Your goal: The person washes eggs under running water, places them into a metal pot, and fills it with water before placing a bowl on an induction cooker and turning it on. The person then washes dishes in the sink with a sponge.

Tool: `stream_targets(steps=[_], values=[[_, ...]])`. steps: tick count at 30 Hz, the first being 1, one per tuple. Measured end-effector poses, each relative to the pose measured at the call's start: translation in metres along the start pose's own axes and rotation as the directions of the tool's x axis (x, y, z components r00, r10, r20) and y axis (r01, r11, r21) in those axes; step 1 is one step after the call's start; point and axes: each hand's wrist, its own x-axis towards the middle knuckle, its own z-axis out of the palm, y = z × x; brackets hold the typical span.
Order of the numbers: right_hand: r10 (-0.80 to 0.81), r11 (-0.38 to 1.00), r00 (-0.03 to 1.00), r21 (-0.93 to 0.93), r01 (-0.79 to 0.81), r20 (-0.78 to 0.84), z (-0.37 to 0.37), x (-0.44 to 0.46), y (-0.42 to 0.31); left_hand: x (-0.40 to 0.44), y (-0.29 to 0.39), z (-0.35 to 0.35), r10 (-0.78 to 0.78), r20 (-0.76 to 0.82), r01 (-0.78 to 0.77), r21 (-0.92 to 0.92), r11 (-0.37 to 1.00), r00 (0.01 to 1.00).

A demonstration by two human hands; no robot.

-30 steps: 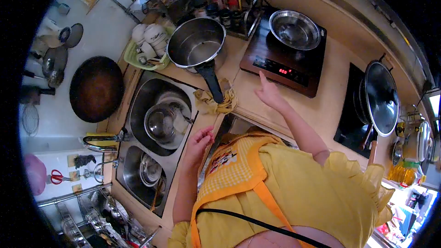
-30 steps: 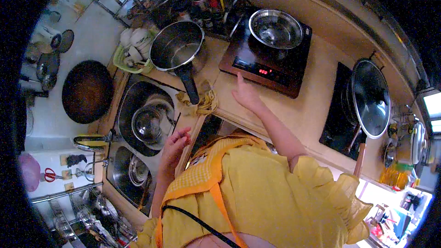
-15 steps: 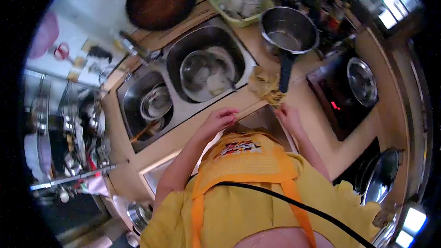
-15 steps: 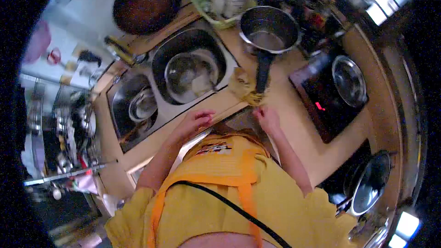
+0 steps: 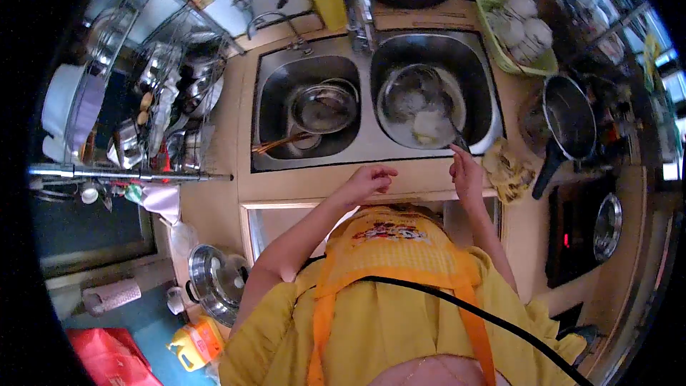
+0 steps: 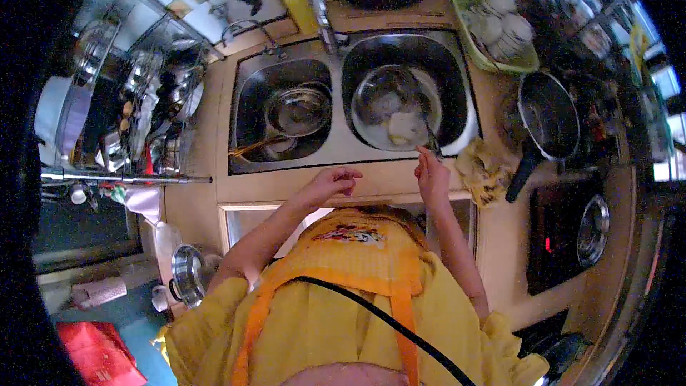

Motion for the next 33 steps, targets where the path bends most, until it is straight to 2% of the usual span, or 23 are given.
stream_targets(steps=[2, 4, 5, 8, 9, 13, 15, 18, 19, 21, 23, 25, 26, 32, 33], values=[[-0.027, 0.988, 0.997, 0.155, 0.016, 0.067, 0.016, 0.011, -0.001, 0.002, -0.009, -0.014, 0.004, -0.037, -0.003, 0.026, 1.0, 0.999], [-0.093, 0.943, 0.99, 0.327, 0.055, 0.102, 0.025, 0.016, -0.013, -0.004, -0.009, -0.02, 0.013, -0.027, -0.014, -0.032, 0.999, 1.0], [-0.086, 0.959, 0.977, 0.282, 0.028, 0.194, 0.022, 0.02, -0.021, -0.005, -0.008, -0.018, 0.018, -0.046, -0.02, -0.035, 0.999, 0.999], [-0.332, 0.926, 0.923, 0.252, 0.28, 0.197, 0.027, 0.038, -0.016, -0.003, -0.009, -0.021, 0.022, -0.101, -0.021, 0.015, 1.0, 0.995], [-0.267, 0.877, 0.925, 0.465, 0.117, 0.271, 0.034, 0.051, -0.011, -0.001, -0.01, -0.021, 0.026, -0.128, -0.021, 0.034, 0.999, 0.991], [-0.479, 0.87, 0.856, 0.237, 0.432, 0.196, 0.028, 0.073, -0.011, -0.003, -0.004, -0.011, 0.098, -0.28, -0.112, -0.035, 0.993, 0.955], [-0.558, 0.83, 0.818, 0.097, 0.549, 0.14, 0.026, 0.09, -0.017, -0.011, 0.007, -0.007, 0.057, -0.341, -0.068, -0.019, 0.998, 0.938], [-0.429, 0.878, 0.891, 0.301, 0.374, 0.146, 0.025, 0.108, -0.023, -0.012, 0.011, -0.005, 0.043, -0.389, -0.039, 0.019, 0.999, 0.92], [-0.374, 0.883, 0.906, 0.376, 0.282, 0.198, 0.031, 0.115, -0.012, -0.011, 0.011, -0.006, 0.048, -0.391, -0.035, 0.04, 0.999, 0.919], [-0.34, 0.928, 0.915, 0.235, 0.289, 0.216, 0.037, 0.124, 0.001, -0.009, 0.012, -0.005, 0.09, -0.371, -0.081, 0.041, 0.996, 0.924], [-0.399, 0.895, 0.901, 0.286, 0.342, 0.173, 0.024, 0.114, -0.017, -0.002, 0.014, -0.007, 0.126, -0.325, -0.119, 0.04, 0.992, 0.937], [-0.311, 0.901, 0.937, 0.364, 0.237, 0.159, 0.019, 0.106, -0.006, 0.006, 0.024, -0.005, 0.122, -0.327, -0.099, 0.087, 0.991, 0.937], [-0.291, 0.918, 0.941, 0.33, 0.222, 0.175, 0.015, 0.104, -0.002, 0.009, 0.036, -0.002, 0.114, -0.358, -0.068, 0.137, 0.988, 0.927], [-0.142, 0.96, 0.974, 0.266, 0.091, 0.178, -0.006, 0.091, 0.021, 0.04, 0.075, -0.012, 0.361, -0.372, -0.293, 0.228, 0.929, 0.855], [-0.125, 0.964, 0.979, 0.254, 0.081, 0.162, -0.008, 0.089, 0.024, 0.045, 0.082, -0.014, 0.43, -0.426, -0.337, 0.279, 0.899, 0.796]])
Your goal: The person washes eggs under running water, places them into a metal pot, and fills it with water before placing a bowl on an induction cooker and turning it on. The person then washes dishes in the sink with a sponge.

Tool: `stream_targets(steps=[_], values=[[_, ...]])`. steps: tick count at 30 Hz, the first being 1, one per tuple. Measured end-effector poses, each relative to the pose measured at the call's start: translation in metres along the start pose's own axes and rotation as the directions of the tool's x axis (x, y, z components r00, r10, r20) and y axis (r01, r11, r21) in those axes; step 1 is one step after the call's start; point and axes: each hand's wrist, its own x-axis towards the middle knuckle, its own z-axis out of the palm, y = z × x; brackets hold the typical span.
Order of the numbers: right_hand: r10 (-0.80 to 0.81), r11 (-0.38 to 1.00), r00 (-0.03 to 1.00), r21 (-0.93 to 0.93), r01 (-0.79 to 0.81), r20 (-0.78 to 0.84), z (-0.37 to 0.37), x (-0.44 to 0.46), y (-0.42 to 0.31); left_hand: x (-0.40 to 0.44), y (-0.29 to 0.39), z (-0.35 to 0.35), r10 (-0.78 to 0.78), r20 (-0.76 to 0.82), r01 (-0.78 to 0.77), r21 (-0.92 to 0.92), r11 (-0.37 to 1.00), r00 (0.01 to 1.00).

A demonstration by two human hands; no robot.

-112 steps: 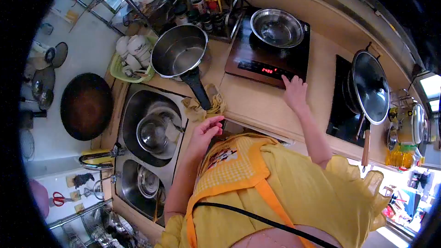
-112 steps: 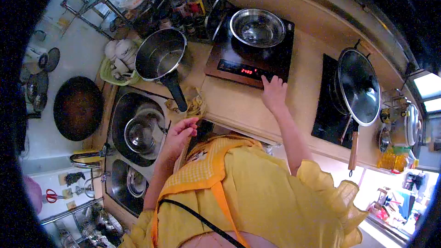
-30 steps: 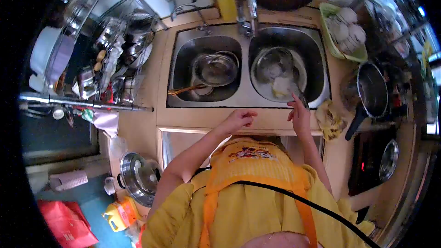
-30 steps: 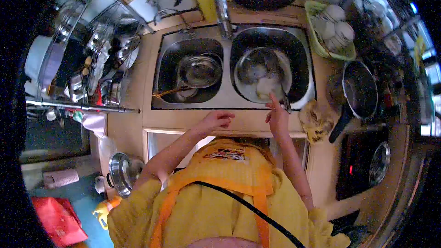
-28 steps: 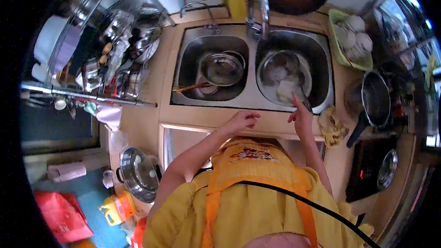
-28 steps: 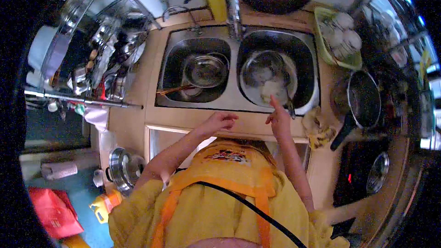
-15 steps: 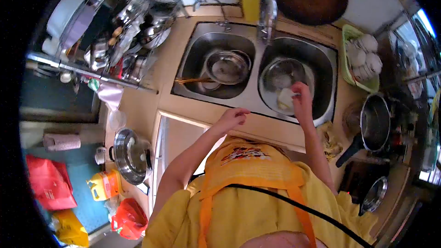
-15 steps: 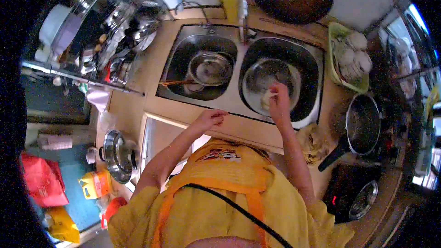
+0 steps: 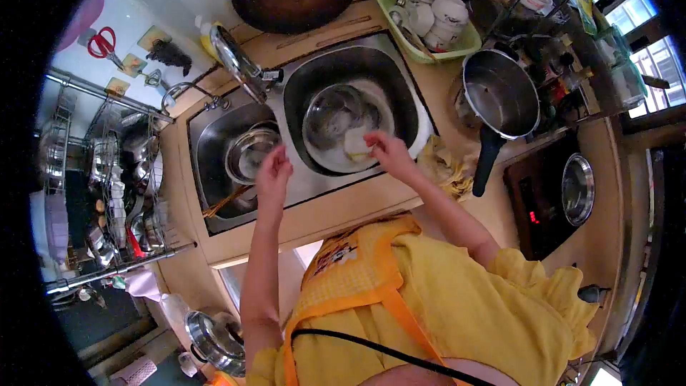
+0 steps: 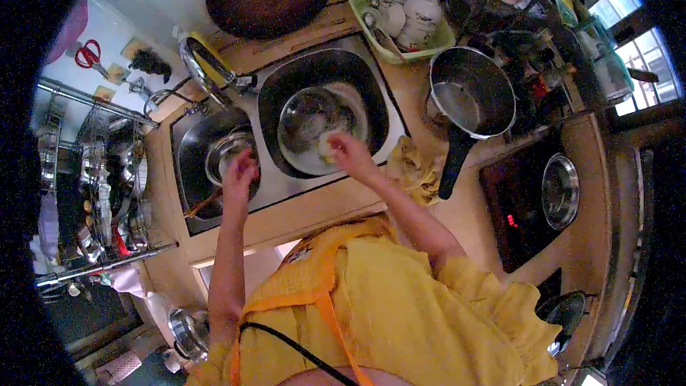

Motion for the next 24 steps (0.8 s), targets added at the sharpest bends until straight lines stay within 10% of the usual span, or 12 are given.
stream_targets(steps=[3, 10, 24], values=[[-0.006, 0.991, 0.996, 0.135, 0.017, -0.086, 0.006, -0.006, 0.02, 0.021, 0.021, -0.001, 0.373, -0.197, -0.269, 0.412, 0.871, 0.907], [0.076, 0.985, 0.997, 0.153, -0.077, 0.011, 0.019, -0.004, 0.021, 0.06, 0.041, 0.012, 0.583, -0.153, -0.454, 0.483, 0.748, 0.798], [-0.035, 0.993, 0.935, 0.116, -0.007, 0.352, 0.06, 0.043, 0.003, 0.058, 0.043, 0.015, 0.477, -0.178, -0.391, 0.368, 0.844, 0.861]])
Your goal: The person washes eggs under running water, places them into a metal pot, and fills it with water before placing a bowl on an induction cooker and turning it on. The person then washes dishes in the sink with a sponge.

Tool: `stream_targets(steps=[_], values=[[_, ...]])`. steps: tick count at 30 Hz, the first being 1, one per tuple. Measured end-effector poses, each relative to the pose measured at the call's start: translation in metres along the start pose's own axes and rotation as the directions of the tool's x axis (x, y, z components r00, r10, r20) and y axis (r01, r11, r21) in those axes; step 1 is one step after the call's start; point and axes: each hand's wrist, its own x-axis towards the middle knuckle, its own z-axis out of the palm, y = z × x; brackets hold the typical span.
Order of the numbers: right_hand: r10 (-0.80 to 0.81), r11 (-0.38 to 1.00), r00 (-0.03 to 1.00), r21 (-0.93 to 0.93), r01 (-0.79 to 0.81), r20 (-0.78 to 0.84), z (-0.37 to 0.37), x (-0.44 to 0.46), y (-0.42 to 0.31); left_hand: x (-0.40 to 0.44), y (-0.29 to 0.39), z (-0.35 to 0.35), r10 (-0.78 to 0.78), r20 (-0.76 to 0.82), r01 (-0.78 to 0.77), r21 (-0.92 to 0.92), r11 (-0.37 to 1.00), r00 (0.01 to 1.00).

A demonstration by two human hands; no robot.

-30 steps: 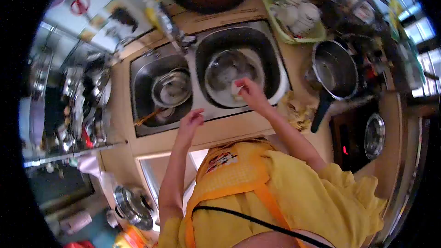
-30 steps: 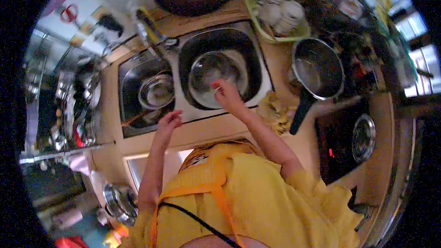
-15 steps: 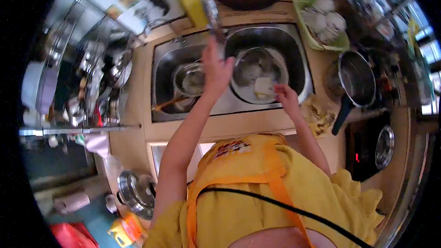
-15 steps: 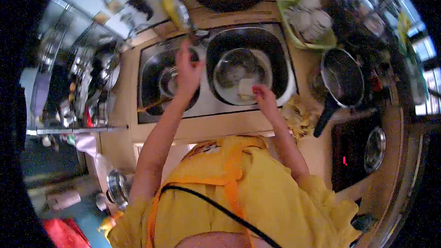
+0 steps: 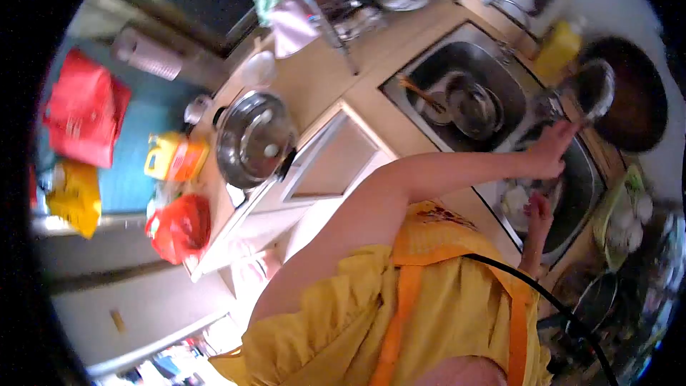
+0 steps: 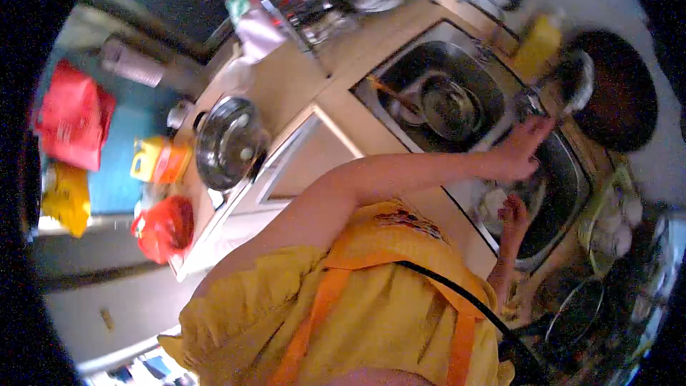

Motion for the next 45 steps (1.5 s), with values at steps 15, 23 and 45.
stream_targets(steps=[15, 23, 45], values=[[0.091, 0.992, 0.985, -0.105, -0.076, 0.146, 0.008, 0.021, 0.021, 0.005, -0.004, -0.017, 0.058, 0.208, -0.048, -0.049, 0.998, 0.976], [0.001, 0.954, 1.0, -0.3, -0.003, -0.01, -0.019, -0.024, 0.033, 0.015, 0.0, -0.005, 0.014, 0.336, -0.007, -0.021, 1.0, 0.942], [0.013, 0.911, 0.984, -0.404, -0.085, -0.178, -0.06, 0.017, 0.085, 0.07, -0.002, 0.046, 0.035, 0.393, 0.009, -0.109, 0.994, 0.919]])
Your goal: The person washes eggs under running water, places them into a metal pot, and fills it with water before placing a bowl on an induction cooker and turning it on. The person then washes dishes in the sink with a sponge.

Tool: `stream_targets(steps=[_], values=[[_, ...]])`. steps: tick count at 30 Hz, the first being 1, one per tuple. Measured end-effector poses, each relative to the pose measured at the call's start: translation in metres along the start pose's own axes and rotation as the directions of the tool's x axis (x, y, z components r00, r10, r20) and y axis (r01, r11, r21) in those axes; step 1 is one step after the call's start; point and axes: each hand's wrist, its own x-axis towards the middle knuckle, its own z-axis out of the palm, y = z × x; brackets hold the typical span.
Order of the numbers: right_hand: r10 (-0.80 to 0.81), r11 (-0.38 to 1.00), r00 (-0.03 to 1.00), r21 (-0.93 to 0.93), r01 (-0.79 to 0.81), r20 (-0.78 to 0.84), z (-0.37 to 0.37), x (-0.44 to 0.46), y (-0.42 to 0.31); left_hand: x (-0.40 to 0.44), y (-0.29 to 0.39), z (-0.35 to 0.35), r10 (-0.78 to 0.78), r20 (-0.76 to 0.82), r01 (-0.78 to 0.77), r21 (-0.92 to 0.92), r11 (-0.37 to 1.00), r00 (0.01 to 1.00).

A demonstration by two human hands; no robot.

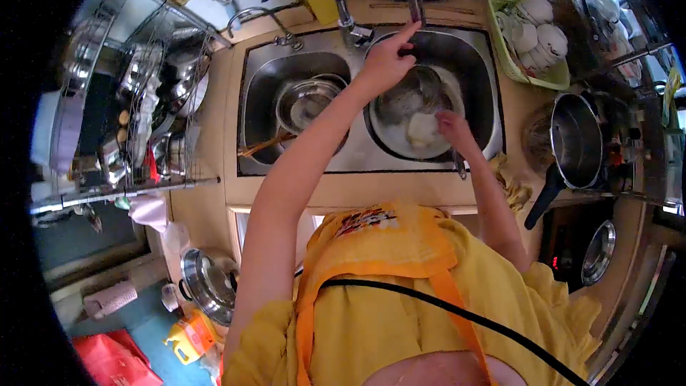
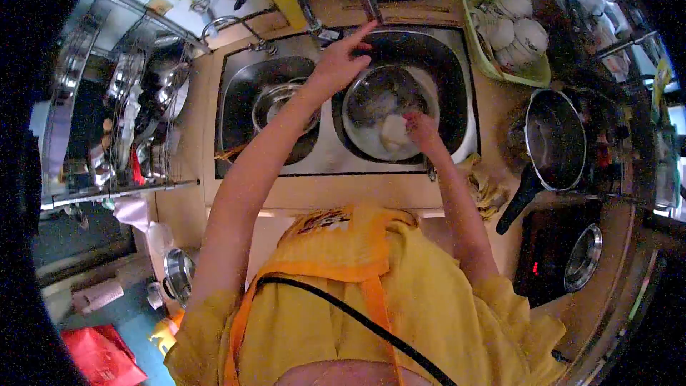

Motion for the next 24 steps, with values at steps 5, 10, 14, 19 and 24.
stream_targets(steps=[5, 10, 14, 19, 24], values=[[0.074, 0.942, 0.989, -0.336, -0.027, 0.126, 0.042, 0.033, 0.035, 0.012, -0.016, -0.006, 0.024, -0.081, -0.036, -0.149, 0.988, 0.996], [0.315, 0.817, 0.926, -0.556, -0.153, 0.209, 0.081, 0.038, 0.049, -0.012, -0.106, 0.029, -0.249, 0.01, 0.244, 0.154, 0.957, 0.969], [0.221, 0.668, 0.961, -0.744, -0.024, 0.167, 0.148, 0.021, 0.099, -0.022, -0.169, 0.055, -0.415, 0.085, 0.326, 0.486, 0.811, 0.906], [0.538, 0.721, 0.815, -0.618, -0.314, 0.213, 0.119, 0.034, 0.066, -0.032, -0.198, 0.068, -0.525, 0.167, 0.374, 0.528, 0.763, 0.835], [0.274, 0.941, 0.961, -0.194, -0.278, -0.048, 0.071, 0.077, 0.045, -0.041, -0.19, 0.074, -0.619, 0.167, 0.515, 0.415, 0.75, 0.768]])
